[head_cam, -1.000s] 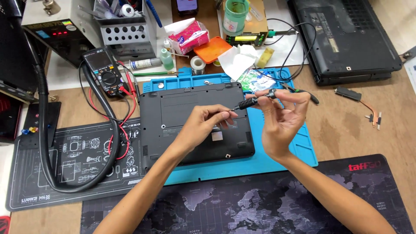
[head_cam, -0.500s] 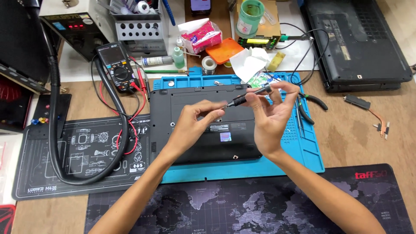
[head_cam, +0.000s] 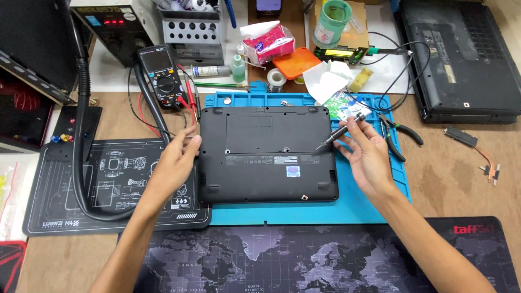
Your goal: Disassembling a laptop by removing screws and the back panel to inspect internal components on a repair bench.
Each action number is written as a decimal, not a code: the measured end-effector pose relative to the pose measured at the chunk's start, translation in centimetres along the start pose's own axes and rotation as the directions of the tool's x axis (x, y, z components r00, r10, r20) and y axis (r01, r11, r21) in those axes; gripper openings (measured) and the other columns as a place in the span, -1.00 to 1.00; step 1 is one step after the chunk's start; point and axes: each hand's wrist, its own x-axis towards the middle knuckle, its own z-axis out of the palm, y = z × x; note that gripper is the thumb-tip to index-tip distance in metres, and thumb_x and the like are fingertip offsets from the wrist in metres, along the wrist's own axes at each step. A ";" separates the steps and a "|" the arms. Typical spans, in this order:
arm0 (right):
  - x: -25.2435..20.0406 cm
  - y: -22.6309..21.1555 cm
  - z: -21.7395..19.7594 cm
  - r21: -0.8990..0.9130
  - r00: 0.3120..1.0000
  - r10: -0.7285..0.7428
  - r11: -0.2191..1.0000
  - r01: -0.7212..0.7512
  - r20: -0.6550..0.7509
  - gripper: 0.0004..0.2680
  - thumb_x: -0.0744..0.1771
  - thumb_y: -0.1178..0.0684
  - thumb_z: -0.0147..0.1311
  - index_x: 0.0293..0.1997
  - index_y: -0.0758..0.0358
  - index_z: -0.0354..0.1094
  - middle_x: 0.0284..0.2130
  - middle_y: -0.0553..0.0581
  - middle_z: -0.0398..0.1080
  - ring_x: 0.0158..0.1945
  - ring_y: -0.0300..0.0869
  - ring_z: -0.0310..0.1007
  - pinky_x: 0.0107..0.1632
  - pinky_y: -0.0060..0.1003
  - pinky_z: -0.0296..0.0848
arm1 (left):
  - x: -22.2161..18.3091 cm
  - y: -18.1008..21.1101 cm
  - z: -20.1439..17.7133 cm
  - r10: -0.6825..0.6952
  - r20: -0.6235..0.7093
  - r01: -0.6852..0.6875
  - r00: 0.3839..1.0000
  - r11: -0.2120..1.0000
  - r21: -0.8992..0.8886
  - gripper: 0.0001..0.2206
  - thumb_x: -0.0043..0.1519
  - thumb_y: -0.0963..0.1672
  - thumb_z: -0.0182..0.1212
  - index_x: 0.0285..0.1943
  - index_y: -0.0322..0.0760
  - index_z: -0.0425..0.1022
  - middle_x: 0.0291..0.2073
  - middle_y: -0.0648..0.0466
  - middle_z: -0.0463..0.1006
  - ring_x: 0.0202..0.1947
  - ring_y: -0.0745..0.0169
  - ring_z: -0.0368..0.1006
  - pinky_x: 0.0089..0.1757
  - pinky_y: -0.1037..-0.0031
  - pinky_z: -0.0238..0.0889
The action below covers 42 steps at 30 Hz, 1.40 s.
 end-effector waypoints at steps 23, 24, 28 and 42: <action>1.3 -4.0 1.6 -0.131 0.986 0.084 0.989 -0.065 0.141 -0.72 0.36 -0.07 0.19 0.12 0.23 0.38 -0.11 0.10 0.50 -0.17 -0.20 0.54 -0.04 -0.20 0.54 | -0.6 3.7 0.6 -0.155 0.227 0.267 0.962 0.717 -0.644 -0.44 0.19 -0.22 0.26 0.36 0.06 0.20 -0.03 -0.17 0.54 -0.13 0.00 0.54 -0.16 0.12 0.49; 1.4 -4.4 2.0 -0.176 0.984 0.051 0.984 -0.020 0.171 -0.72 0.36 -0.06 0.20 0.11 0.25 0.39 -0.13 0.11 0.49 -0.19 -0.23 0.53 -0.02 -0.22 0.52 | -1.5 4.6 0.4 -0.149 0.253 0.280 0.956 0.720 -0.635 -0.32 0.14 -0.27 0.27 0.43 0.10 0.12 -0.03 -0.19 0.54 -0.14 -0.02 0.54 -0.17 0.12 0.49; 0.9 -6.3 4.1 -0.316 0.951 0.012 0.944 0.090 0.309 -0.81 0.42 0.03 0.03 0.06 0.32 0.39 -0.27 0.07 0.43 -0.25 -0.25 0.55 -0.05 -0.28 0.56 | -0.5 2.9 0.9 -0.038 0.233 0.195 0.972 0.689 -0.698 -0.30 0.15 -0.28 0.24 0.49 0.06 0.11 -0.09 -0.21 0.54 -0.22 -0.07 0.58 -0.24 0.09 0.53; -1.3 -12.0 7.5 -0.620 0.692 -0.223 0.317 0.717 0.687 -0.74 0.29 -0.10 0.32 -0.02 0.16 0.45 -0.27 -0.01 0.34 -0.42 -0.29 0.13 -0.26 -0.40 0.24 | -2.8 9.6 -3.8 0.280 0.324 -0.042 0.904 0.810 -0.585 -0.17 0.11 -0.20 0.27 0.63 -0.13 -0.02 -0.06 -0.08 0.62 -0.19 0.17 0.58 -0.19 0.41 0.52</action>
